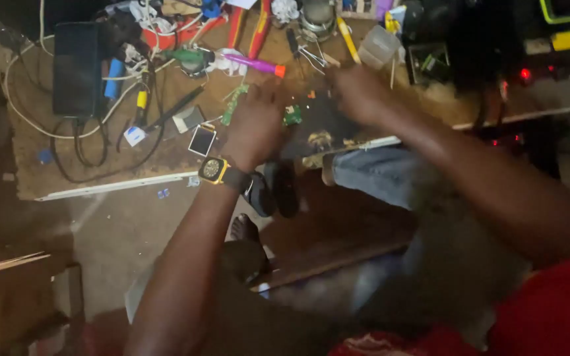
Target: Repairing an electronic circuit board by inspecting and connecting small wires on a cluttered workbench.
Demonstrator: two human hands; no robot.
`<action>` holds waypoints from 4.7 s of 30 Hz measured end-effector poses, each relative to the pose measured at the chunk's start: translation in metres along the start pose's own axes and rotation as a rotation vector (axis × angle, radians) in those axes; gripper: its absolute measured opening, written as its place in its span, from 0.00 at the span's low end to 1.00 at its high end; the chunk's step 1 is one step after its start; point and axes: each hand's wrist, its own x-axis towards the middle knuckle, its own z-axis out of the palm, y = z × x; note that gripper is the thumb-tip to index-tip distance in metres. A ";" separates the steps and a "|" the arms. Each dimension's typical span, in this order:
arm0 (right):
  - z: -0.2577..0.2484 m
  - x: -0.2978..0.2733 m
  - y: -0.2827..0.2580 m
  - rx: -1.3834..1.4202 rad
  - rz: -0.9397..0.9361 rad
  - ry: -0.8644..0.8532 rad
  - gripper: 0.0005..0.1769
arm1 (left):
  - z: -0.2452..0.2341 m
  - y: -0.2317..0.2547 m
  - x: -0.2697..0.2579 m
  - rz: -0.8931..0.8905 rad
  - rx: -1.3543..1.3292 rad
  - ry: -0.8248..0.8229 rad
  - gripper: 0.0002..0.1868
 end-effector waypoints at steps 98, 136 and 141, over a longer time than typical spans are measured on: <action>-0.001 -0.004 -0.043 -0.195 -0.234 0.046 0.08 | 0.009 0.089 -0.025 -1.229 -1.365 0.365 0.11; -0.098 -0.084 -0.103 0.691 -0.414 0.352 0.05 | -0.077 0.151 -0.040 -0.692 -1.761 0.818 0.17; -0.095 -0.090 -0.117 0.699 -0.439 0.512 0.05 | -0.080 0.149 -0.041 -0.770 -1.817 0.785 0.19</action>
